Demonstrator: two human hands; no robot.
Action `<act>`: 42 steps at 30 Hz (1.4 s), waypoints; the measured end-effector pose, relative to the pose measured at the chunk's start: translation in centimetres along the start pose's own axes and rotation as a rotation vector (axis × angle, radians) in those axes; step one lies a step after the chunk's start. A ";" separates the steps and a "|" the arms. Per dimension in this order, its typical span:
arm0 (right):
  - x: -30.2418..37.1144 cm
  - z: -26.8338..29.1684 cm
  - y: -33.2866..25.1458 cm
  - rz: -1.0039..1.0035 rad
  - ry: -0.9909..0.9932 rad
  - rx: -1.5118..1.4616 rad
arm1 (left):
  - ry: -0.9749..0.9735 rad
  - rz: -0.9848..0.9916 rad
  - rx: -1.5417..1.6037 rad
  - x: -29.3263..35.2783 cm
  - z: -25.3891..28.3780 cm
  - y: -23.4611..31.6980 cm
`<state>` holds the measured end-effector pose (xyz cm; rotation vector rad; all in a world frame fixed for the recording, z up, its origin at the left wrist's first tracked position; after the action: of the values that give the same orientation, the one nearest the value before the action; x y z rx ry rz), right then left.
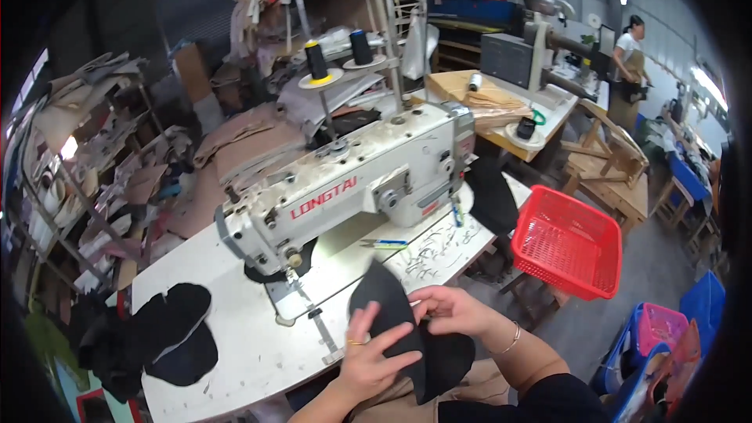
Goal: Stitch together black fabric shoe components using an industrial sewing machine.
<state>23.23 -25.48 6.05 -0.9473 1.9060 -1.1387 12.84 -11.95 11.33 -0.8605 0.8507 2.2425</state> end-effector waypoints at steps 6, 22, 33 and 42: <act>-3.5 0.8 1.5 -0.046 0.174 0.228 | 0.162 0.096 0.010 5.0 3.9 -1.3; 2.4 25.2 -9.2 0.091 0.935 1.560 | 0.110 0.583 -1.081 28.0 29.1 -9.3; 1.6 23.6 -9.6 -0.078 0.998 1.621 | 0.191 0.921 -0.692 21.4 23.5 -10.3; -0.1 22.5 -6.9 -0.090 0.770 2.174 | 0.000 0.810 -0.785 21.3 19.7 -10.0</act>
<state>43.91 -36.50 4.33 0.7368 0.0403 -2.5970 -0.42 14.72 3.81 -0.9349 0.2917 3.3980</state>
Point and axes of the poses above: each hand's wrist, its own x-axis away from the middle knuckle, its own z-axis out of the back of the hand, y = z × x, the point moved 6 cm from there along -x, towards the middle knuckle, and after that the axes turned 2 degrees about y, right-handed, at the moved point
